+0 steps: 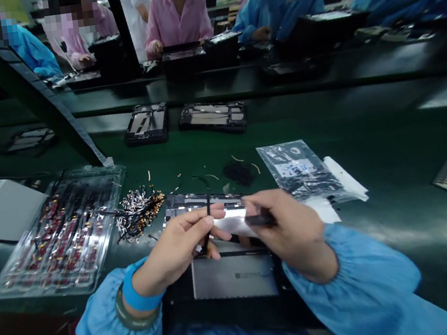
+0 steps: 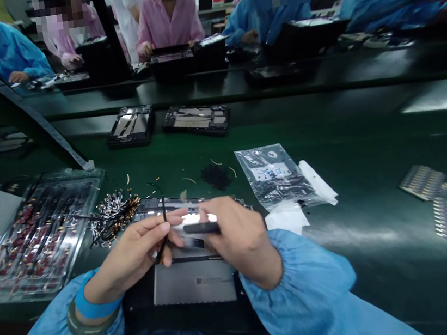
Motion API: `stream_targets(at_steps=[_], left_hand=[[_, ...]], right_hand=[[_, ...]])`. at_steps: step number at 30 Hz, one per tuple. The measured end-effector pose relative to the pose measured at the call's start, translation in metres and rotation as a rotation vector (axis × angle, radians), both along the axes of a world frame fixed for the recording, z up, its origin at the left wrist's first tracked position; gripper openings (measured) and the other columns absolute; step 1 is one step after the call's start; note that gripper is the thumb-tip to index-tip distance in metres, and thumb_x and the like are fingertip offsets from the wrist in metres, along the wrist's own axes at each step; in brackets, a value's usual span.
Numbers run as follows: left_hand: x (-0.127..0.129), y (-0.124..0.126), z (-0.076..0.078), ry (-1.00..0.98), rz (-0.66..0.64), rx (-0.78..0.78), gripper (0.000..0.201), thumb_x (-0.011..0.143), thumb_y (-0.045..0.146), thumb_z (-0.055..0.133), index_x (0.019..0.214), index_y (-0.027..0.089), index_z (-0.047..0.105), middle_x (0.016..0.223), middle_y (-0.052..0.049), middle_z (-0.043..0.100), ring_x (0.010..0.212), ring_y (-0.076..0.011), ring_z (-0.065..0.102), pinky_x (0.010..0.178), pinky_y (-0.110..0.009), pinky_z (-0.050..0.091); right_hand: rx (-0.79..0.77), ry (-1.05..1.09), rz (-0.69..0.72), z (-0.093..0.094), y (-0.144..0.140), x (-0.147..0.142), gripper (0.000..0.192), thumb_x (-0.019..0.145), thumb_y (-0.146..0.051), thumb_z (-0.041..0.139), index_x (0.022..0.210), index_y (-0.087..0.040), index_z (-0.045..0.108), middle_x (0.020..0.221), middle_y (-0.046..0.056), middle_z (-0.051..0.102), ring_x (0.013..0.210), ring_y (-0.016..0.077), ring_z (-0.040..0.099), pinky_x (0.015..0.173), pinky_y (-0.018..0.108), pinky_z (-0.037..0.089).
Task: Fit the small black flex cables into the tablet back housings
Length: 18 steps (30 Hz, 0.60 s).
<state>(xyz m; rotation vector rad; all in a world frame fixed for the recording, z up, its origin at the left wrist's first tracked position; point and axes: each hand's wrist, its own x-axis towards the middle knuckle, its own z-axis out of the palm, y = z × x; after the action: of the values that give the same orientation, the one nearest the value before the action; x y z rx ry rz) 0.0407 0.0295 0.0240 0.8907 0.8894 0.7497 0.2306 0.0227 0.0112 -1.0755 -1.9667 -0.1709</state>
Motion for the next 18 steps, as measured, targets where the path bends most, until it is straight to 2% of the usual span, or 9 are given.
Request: stream_targets(at_steps=[3,5,7,9,11,13,15,16,18], left_hand=[[0.003,-0.001,0.000,-0.096,0.026,-0.033,0.029,0.074,0.037,0.073,0.092,0.014,0.073,0.072,-0.003,0.068,0.050,-0.0060,0.055,0.049,-0.017,0.041],[0.004,-0.003,0.000,-0.105,0.056,-0.031,0.029,0.072,0.036,0.075,0.090,0.014,0.073,0.067,-0.002,0.067,0.056,-0.0073,0.058,0.055,-0.018,0.044],[0.005,-0.004,0.000,-0.063,0.042,-0.008,0.030,0.072,0.037,0.075,0.089,0.014,0.073,0.069,-0.003,0.069,0.062,-0.0094,0.061,0.061,-0.019,0.047],[0.006,-0.006,-0.001,0.022,-0.051,0.045,0.028,0.077,0.039,0.069,0.088,0.013,0.072,0.073,-0.005,0.070,0.066,-0.0121,0.063,0.063,-0.022,0.048],[0.007,-0.008,-0.002,0.154,-0.072,0.200,0.025,0.082,0.037,0.063,0.088,0.014,0.070,0.078,-0.007,0.070,0.070,-0.0142,0.065,0.063,-0.024,0.050],[0.007,-0.010,-0.004,0.318,0.106,0.491,0.017,0.084,0.030,0.060,0.088,0.016,0.068,0.085,-0.007,0.069,0.076,-0.0153,0.064,0.064,-0.025,0.052],[0.005,-0.012,-0.005,0.475,0.364,0.811,0.009,0.084,0.023,0.060,0.088,0.018,0.066,0.089,-0.005,0.066,0.082,-0.0145,0.063,0.068,-0.024,0.052],[0.004,-0.013,-0.006,0.535,0.454,0.927,0.007,0.084,0.021,0.060,0.087,0.018,0.065,0.089,-0.004,0.065,0.084,-0.0136,0.062,0.069,-0.023,0.052],[0.002,-0.014,-0.008,0.614,0.522,1.043,0.004,0.084,0.018,0.060,0.087,0.018,0.064,0.087,-0.003,0.063,0.083,-0.0124,0.061,0.068,-0.021,0.051]], right_hand=[[-0.019,-0.058,0.179,0.001,-0.001,-0.003,0.007,0.088,-0.014,0.053,0.088,-0.014,0.060,0.079,0.008,0.068,0.073,0.0165,0.065,0.067,0.026,0.052],[-0.080,0.052,0.168,0.005,0.002,-0.007,0.008,0.087,-0.014,0.054,0.085,-0.014,0.062,0.077,0.006,0.069,0.070,0.0153,0.065,0.064,0.025,0.052],[-0.244,0.238,0.131,0.013,0.005,-0.012,0.010,0.086,-0.020,0.057,0.090,-0.015,0.064,0.083,0.005,0.071,0.074,0.0151,0.067,0.064,0.024,0.053],[-0.467,0.407,0.110,0.020,0.009,-0.018,0.017,0.086,-0.028,0.058,0.093,-0.016,0.067,0.085,0.005,0.072,0.072,0.0160,0.068,0.060,0.024,0.053],[-0.620,0.504,0.113,0.023,0.010,-0.024,0.020,0.086,-0.033,0.057,0.086,-0.016,0.067,0.072,0.002,0.071,0.058,0.0143,0.066,0.051,0.023,0.051],[-0.571,0.502,0.111,0.023,0.009,-0.029,0.019,0.087,-0.029,0.057,0.077,-0.016,0.066,0.062,-0.001,0.067,0.052,0.0121,0.062,0.048,0.021,0.048],[-0.373,0.394,0.125,0.019,0.007,-0.031,0.013,0.086,-0.022,0.058,0.077,-0.015,0.064,0.066,0.000,0.067,0.059,0.0124,0.064,0.053,0.020,0.049],[-0.266,0.318,0.141,0.017,0.006,-0.031,0.010,0.086,-0.018,0.058,0.079,-0.015,0.064,0.070,0.002,0.069,0.064,0.0130,0.066,0.057,0.021,0.050],[-0.112,0.166,0.171,0.013,0.003,-0.032,0.008,0.086,-0.014,0.056,0.083,-0.014,0.063,0.074,0.005,0.070,0.068,0.0142,0.066,0.062,0.022,0.051]])
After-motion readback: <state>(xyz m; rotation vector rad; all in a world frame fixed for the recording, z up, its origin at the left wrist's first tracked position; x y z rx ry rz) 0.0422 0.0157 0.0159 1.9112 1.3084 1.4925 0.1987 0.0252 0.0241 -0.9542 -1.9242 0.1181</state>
